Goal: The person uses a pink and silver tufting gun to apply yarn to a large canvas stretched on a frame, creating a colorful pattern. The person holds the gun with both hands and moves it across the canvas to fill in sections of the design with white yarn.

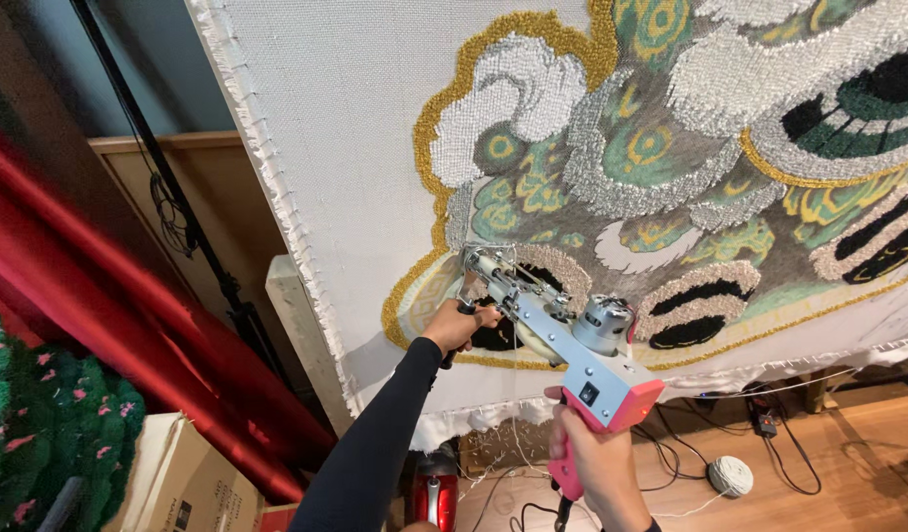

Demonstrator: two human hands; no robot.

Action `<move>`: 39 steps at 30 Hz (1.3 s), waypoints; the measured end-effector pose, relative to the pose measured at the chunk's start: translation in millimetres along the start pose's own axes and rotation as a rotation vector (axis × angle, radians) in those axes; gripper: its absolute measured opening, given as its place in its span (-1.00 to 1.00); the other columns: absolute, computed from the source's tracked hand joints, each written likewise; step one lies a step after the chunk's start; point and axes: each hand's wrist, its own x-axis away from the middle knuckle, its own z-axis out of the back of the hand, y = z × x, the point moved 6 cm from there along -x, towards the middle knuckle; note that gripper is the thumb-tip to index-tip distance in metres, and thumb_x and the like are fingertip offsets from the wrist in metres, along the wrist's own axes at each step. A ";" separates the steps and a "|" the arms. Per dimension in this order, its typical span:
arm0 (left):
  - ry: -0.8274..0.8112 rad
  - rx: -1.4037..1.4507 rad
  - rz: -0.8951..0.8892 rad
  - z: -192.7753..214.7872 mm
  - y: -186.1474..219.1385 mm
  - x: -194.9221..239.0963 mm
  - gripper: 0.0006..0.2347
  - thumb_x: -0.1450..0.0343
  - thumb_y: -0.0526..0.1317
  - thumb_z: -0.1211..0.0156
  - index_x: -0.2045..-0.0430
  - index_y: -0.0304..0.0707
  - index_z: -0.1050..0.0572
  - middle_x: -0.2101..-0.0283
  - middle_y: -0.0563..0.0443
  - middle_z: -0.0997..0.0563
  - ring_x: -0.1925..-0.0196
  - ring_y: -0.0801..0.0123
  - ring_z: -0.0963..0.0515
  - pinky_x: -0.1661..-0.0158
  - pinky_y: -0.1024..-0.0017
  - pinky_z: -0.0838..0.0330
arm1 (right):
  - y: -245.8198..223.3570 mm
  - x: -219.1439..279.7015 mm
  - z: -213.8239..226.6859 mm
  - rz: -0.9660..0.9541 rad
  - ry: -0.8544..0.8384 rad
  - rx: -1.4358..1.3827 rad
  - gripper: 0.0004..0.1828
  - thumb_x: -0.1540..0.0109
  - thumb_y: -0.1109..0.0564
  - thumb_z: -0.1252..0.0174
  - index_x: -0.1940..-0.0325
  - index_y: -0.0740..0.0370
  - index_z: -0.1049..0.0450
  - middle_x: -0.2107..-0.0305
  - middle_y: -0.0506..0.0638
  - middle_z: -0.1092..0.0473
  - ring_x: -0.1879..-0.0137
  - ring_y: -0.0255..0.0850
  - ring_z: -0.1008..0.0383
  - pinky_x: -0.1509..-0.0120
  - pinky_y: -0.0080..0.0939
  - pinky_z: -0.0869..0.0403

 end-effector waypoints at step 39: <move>0.099 0.024 -0.122 5.5 35.7 -10.6 -0.71 -0.39 -0.07 -0.33 0.35 -0.42 -0.66 0.52 0.14 -0.63 0.76 0.46 -0.41 0.70 0.45 -0.29 | -25.5 -5.7 -8.4 0.048 -0.048 -0.082 -0.75 -0.25 0.31 -0.03 0.00 0.45 -0.41 0.63 0.01 -0.25 0.56 -0.22 -0.28 0.45 -0.21 -0.33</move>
